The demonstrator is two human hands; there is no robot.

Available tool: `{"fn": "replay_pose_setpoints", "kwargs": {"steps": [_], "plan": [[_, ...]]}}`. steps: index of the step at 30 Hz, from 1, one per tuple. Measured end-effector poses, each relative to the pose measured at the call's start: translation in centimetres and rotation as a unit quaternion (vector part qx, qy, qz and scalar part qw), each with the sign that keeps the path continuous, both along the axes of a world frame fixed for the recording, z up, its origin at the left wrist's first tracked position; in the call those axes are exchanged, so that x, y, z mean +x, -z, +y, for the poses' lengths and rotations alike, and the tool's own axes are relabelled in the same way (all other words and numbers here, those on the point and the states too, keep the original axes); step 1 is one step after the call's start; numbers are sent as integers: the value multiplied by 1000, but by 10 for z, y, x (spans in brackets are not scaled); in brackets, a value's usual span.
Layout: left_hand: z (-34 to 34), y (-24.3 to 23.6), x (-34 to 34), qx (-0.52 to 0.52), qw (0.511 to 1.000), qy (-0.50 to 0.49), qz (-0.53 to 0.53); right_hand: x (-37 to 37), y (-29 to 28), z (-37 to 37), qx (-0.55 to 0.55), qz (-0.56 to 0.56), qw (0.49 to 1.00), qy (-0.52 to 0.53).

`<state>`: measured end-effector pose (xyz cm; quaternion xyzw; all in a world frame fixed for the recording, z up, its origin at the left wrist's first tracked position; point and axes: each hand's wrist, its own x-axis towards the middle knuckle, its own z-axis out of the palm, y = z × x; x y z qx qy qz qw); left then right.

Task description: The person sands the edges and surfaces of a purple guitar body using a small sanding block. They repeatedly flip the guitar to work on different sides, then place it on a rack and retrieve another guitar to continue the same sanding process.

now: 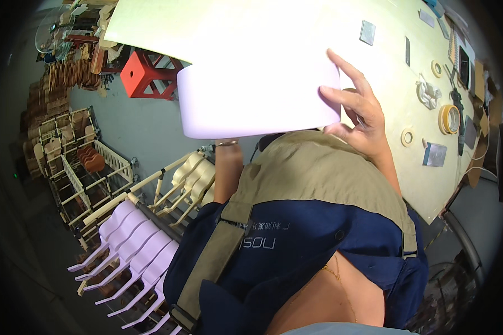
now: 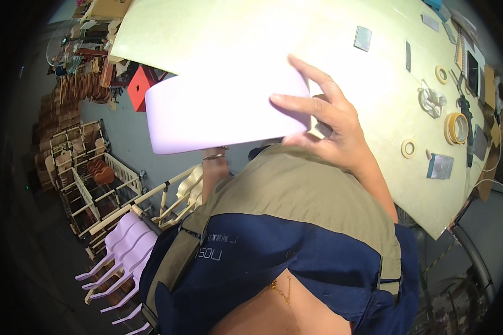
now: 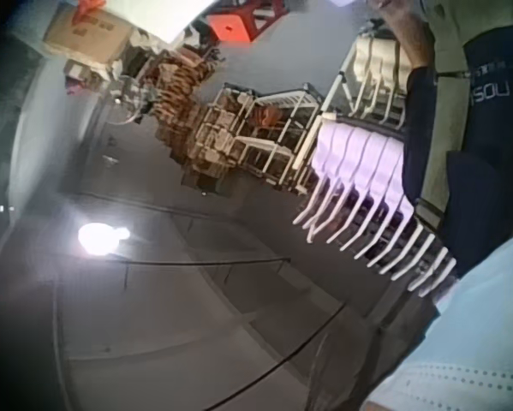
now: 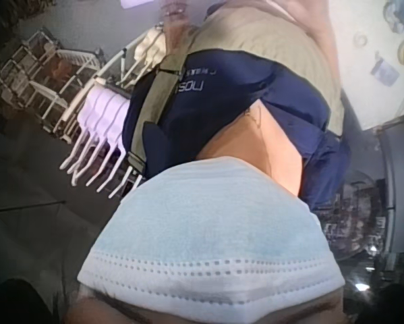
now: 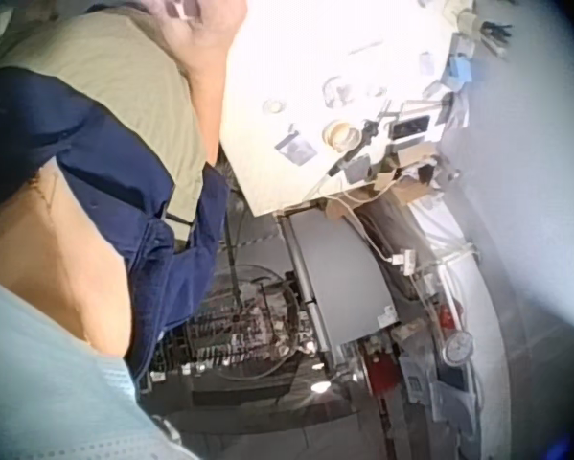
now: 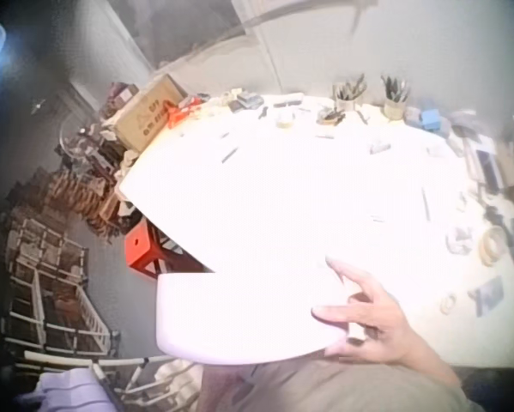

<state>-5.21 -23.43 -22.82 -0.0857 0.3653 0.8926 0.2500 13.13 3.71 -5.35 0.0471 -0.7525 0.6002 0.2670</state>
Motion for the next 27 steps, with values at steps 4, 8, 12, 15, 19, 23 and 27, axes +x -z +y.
{"fn": "replay_pose_setpoints", "kwargs": {"steps": [4,8,12,15,19,23,27], "plan": [[10,-33,-12,-34,996,-71,28,17,28,19,-58,-69,991,96],[52,-128,-4,-118,967,-224,-22,37,75,26,-226,-164,951,134],[85,-172,9,-180,934,-309,18,54,109,27,-400,-221,877,147],[97,-187,14,-188,930,-311,53,58,120,28,-428,-236,857,160],[104,-193,16,-176,937,-288,91,54,106,24,-421,-189,866,191],[90,-177,0,-9,973,-112,203,59,109,31,-456,-112,870,149],[74,-176,-10,23,992,55,114,68,120,48,-483,-119,865,62]]}}
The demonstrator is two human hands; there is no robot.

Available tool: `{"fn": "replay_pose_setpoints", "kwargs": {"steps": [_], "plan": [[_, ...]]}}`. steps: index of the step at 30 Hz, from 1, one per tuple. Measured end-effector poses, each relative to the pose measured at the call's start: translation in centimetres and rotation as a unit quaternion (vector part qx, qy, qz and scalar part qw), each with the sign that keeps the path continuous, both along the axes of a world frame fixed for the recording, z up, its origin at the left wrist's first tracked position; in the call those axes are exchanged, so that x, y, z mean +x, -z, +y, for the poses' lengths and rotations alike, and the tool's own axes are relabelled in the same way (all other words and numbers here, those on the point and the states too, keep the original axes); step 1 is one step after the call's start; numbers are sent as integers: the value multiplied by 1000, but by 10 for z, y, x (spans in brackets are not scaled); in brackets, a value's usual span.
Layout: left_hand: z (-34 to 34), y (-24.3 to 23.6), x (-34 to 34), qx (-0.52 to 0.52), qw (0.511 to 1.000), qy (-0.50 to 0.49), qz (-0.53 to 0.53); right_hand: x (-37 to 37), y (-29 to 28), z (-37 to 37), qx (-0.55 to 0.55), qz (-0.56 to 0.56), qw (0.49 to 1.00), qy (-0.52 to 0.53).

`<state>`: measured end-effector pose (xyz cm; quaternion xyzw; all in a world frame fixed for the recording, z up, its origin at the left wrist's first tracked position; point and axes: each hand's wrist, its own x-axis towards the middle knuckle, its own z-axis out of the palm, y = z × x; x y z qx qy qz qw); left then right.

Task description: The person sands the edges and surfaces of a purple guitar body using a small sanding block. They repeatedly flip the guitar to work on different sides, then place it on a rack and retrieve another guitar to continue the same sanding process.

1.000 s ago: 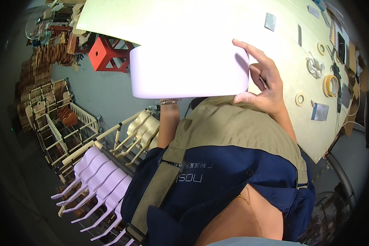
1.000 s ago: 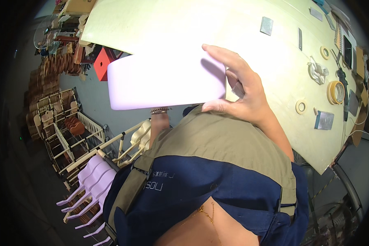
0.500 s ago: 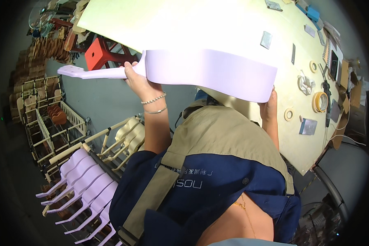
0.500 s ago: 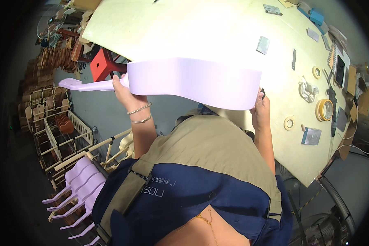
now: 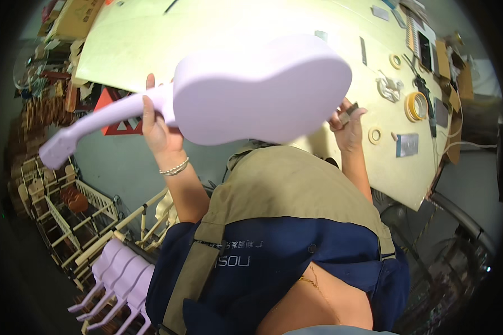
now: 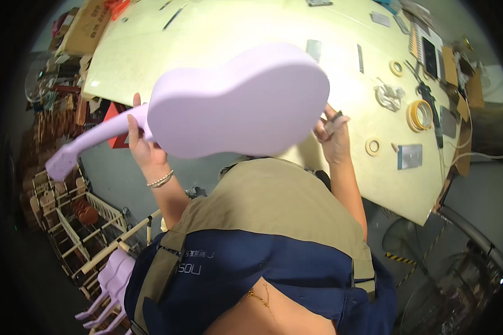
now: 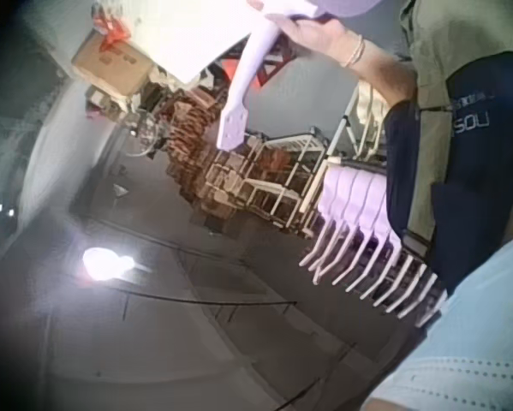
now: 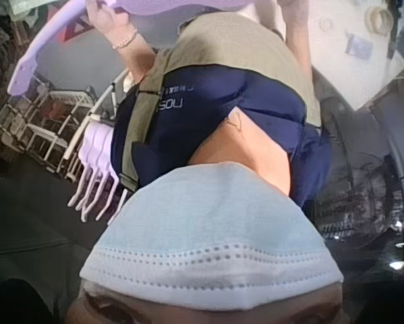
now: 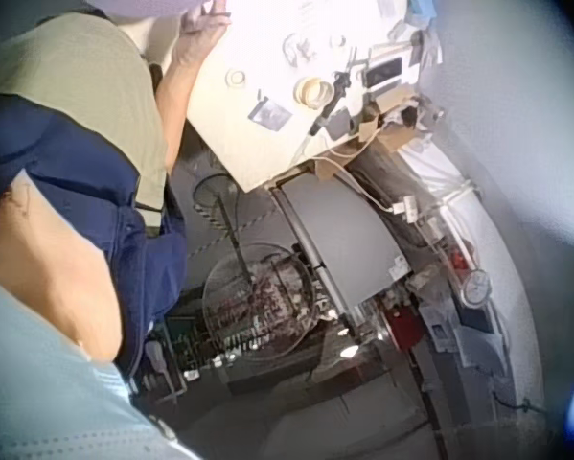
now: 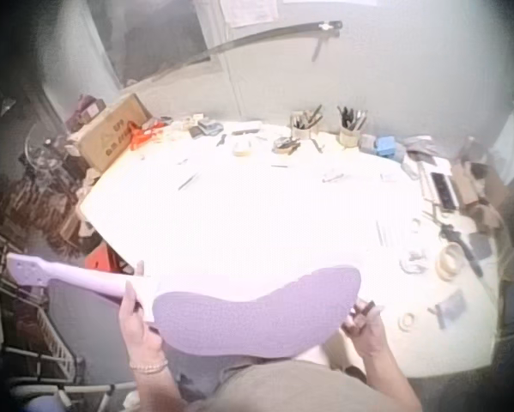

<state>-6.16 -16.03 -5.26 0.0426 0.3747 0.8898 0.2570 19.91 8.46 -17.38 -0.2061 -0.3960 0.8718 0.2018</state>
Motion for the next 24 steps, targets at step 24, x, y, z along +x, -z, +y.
{"fn": "replay_pose_setpoints", "kwargs": {"steps": [24], "plan": [[91,-9,21,-90,956,89,265,-14,-47,-11,374,-230,869,227]]}}
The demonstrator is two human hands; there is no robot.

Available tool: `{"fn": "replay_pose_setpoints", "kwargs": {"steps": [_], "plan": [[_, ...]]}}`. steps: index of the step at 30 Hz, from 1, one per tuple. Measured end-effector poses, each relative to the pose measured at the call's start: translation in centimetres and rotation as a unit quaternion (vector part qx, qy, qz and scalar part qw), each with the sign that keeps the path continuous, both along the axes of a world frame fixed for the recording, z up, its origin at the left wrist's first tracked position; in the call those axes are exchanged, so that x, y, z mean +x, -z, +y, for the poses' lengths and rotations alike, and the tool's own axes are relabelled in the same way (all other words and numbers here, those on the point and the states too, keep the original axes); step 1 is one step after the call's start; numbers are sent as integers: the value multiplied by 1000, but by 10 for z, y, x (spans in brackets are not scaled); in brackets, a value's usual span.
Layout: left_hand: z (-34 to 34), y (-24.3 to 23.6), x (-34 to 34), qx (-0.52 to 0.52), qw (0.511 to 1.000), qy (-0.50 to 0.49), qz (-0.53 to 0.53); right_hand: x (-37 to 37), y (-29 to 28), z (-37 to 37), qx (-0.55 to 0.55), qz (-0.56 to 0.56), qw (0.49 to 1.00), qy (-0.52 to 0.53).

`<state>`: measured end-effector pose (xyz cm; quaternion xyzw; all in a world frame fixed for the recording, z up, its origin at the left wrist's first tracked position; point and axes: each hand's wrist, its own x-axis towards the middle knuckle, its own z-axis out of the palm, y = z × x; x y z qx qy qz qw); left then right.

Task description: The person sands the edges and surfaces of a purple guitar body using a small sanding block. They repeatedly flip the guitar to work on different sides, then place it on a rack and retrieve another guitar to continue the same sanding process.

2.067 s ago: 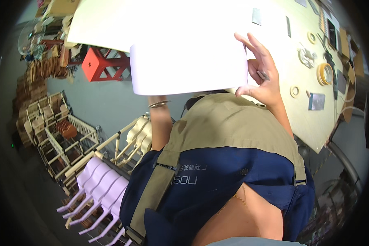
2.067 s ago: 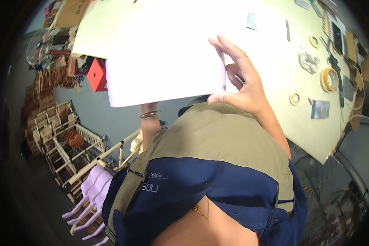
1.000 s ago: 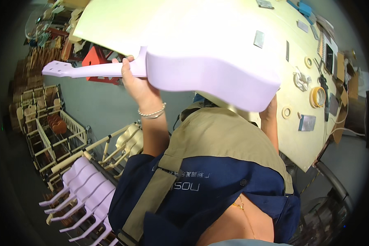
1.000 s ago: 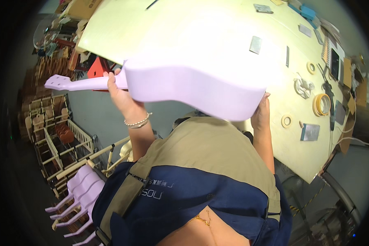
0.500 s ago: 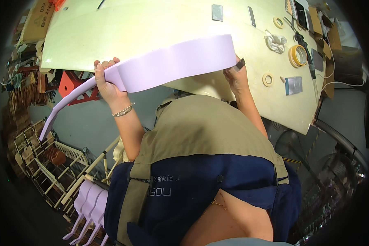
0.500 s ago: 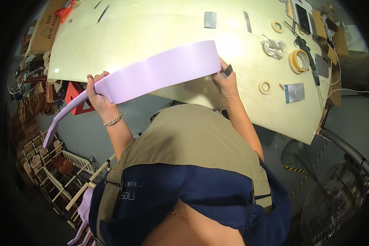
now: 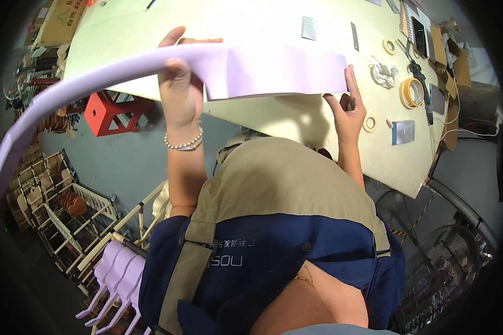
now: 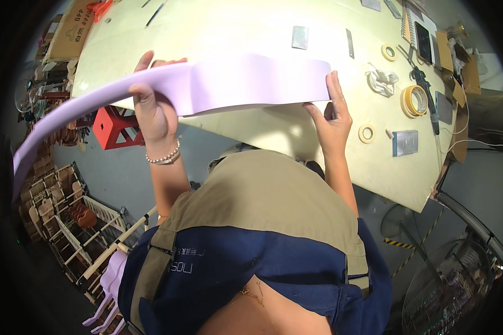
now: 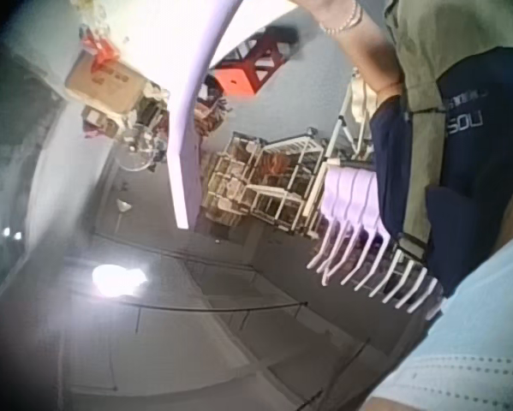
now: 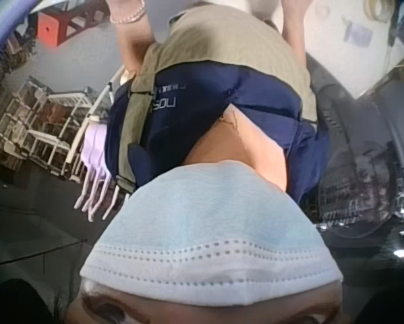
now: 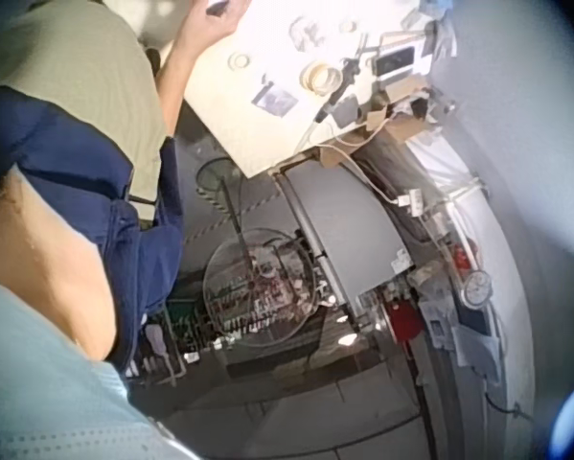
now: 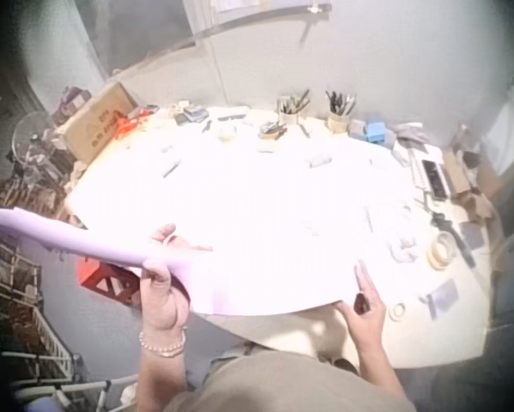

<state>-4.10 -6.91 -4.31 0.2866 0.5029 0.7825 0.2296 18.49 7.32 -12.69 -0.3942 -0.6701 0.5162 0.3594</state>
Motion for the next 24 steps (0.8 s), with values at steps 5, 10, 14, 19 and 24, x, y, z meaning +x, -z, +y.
{"fn": "replay_pose_setpoints", "kwargs": {"steps": [5,10,14,19,24], "plan": [[37,-26,15,-50,991,111,56,-5,-5,2,118,-23,993,-19],[72,-38,28,-89,977,165,104,-7,-8,1,54,21,998,-5],[89,-42,37,-101,971,181,120,0,-6,5,-44,37,998,13],[98,-39,36,-79,966,214,123,4,-2,8,-49,26,998,24],[87,-35,26,-61,969,208,118,0,-5,3,19,18,1000,18]]}}
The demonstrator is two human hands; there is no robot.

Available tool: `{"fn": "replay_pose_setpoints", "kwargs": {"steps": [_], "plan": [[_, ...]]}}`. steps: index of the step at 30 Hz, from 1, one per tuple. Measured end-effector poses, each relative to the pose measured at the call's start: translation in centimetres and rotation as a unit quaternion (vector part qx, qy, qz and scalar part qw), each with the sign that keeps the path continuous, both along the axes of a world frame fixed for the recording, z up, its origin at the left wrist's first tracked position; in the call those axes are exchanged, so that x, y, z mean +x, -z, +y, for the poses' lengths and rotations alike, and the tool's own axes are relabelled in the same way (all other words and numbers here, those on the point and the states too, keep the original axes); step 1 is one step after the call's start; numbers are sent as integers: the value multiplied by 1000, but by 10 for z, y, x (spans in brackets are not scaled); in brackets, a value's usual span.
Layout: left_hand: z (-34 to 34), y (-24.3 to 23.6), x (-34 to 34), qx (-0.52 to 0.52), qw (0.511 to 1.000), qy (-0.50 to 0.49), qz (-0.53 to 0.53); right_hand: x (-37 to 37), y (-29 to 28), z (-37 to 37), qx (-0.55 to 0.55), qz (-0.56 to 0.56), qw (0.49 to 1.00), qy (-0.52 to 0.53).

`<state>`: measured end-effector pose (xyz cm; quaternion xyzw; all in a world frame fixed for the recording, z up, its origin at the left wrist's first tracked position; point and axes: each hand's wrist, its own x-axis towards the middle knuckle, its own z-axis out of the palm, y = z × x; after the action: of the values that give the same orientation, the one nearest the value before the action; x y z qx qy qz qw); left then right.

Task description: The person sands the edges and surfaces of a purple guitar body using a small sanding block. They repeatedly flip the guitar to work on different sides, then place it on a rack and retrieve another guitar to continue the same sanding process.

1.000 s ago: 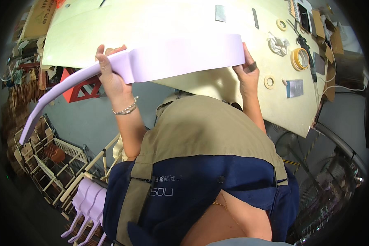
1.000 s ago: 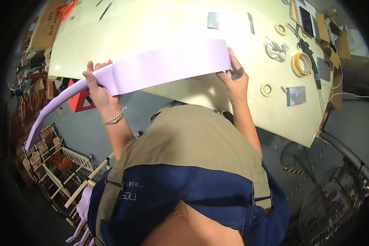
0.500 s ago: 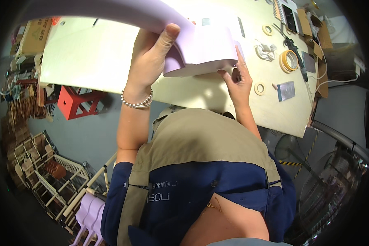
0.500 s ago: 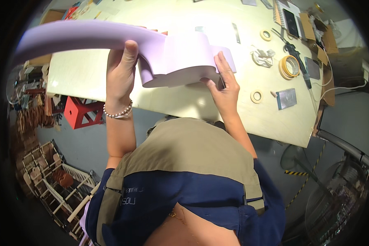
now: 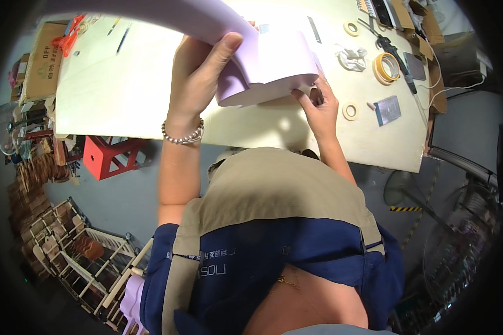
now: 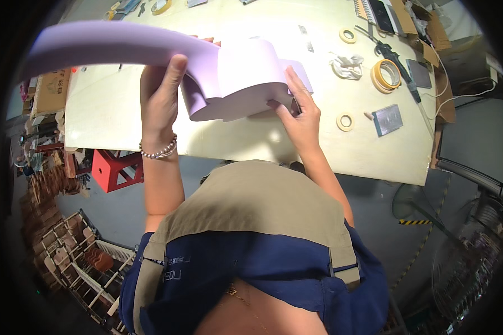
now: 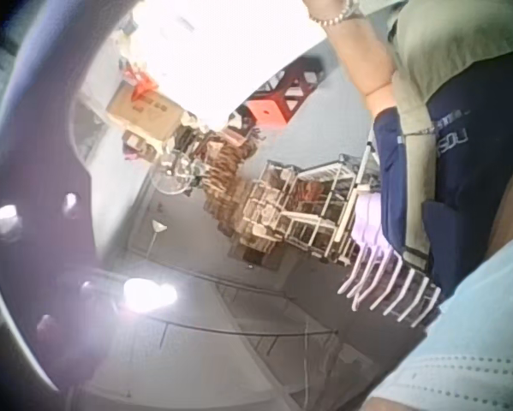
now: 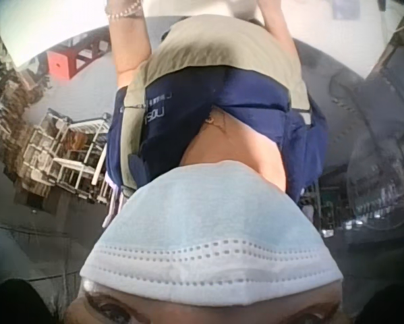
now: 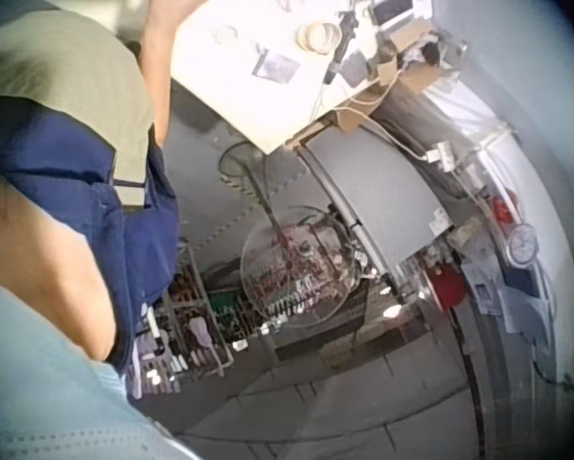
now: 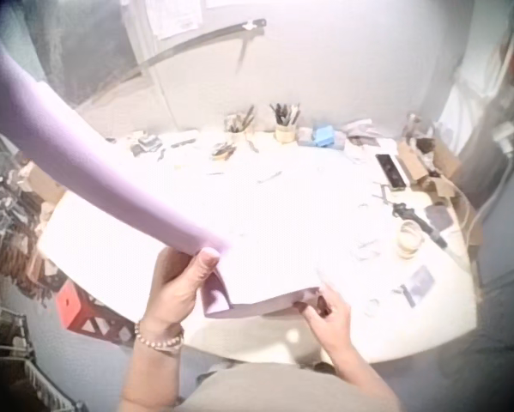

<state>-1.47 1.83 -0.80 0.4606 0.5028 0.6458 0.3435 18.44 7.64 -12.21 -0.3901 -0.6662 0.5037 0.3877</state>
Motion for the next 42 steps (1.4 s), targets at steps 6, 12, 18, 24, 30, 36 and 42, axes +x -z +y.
{"fn": "replay_pose_setpoints", "kwargs": {"steps": [6,12,18,24,30,36,42], "plan": [[-22,21,-31,84,991,-72,-70,-8,-22,-18,-23,11,999,-43],[-31,39,-73,58,981,-158,-98,16,-19,-21,-6,21,1000,-5],[-13,27,-64,42,983,-110,-143,108,71,13,155,-307,909,234],[33,-7,-9,139,964,-192,123,110,102,27,188,-363,882,235],[34,-27,-8,55,981,7,186,39,-26,51,33,54,996,58],[38,-37,10,58,965,29,253,4,-114,45,204,108,970,-71],[32,-43,30,36,980,9,196,-1,-128,35,305,47,950,-48]]}}
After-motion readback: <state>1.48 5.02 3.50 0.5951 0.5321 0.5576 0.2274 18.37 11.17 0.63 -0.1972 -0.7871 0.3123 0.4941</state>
